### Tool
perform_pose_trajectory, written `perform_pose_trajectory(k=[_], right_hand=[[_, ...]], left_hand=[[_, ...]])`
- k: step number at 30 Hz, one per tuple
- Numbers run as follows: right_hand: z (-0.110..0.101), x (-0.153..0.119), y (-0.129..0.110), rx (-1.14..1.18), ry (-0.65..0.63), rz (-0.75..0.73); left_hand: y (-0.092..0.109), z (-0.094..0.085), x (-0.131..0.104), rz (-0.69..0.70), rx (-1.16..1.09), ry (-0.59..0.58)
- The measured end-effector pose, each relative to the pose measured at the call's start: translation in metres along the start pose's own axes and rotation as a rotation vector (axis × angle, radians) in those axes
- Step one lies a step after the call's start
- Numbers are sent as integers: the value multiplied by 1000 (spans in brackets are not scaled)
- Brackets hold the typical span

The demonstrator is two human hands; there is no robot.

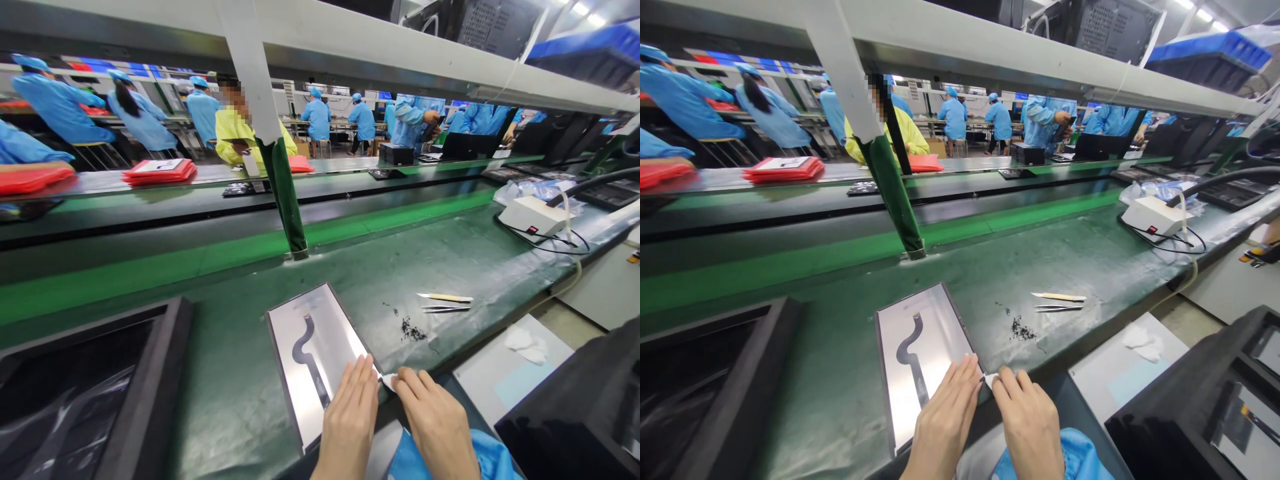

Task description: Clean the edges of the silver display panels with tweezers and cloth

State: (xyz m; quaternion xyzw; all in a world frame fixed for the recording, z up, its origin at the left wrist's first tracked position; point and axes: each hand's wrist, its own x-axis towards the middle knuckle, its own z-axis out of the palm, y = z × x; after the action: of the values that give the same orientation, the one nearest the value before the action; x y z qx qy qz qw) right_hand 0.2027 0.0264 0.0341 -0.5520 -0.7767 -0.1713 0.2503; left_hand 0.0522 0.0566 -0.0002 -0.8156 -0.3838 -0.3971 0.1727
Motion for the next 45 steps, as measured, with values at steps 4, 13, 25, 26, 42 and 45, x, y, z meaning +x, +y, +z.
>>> perform_pose_trajectory(k=[4, 13, 25, 26, 42, 45], right_hand=[[0, 1, -3, -11, 8, 14], [3, -1, -3, -12, -2, 34], [3, -2, -4, 14, 10, 60], [2, -2, -4, 15, 7, 59], [3, -3, -3, 14, -22, 58], [4, -4, -3, 22, -24, 60]], left_hand=[[0, 0, 0, -5, 3, -6], [0, 2, -3, -11, -2, 2], [-1, -1, 0, -3, 3, -15], [-1, -1, 0, -2, 2, -16], [-2, 2, -6, -24, -39, -42], [-2, 2, -5, -17, -32, -36]])
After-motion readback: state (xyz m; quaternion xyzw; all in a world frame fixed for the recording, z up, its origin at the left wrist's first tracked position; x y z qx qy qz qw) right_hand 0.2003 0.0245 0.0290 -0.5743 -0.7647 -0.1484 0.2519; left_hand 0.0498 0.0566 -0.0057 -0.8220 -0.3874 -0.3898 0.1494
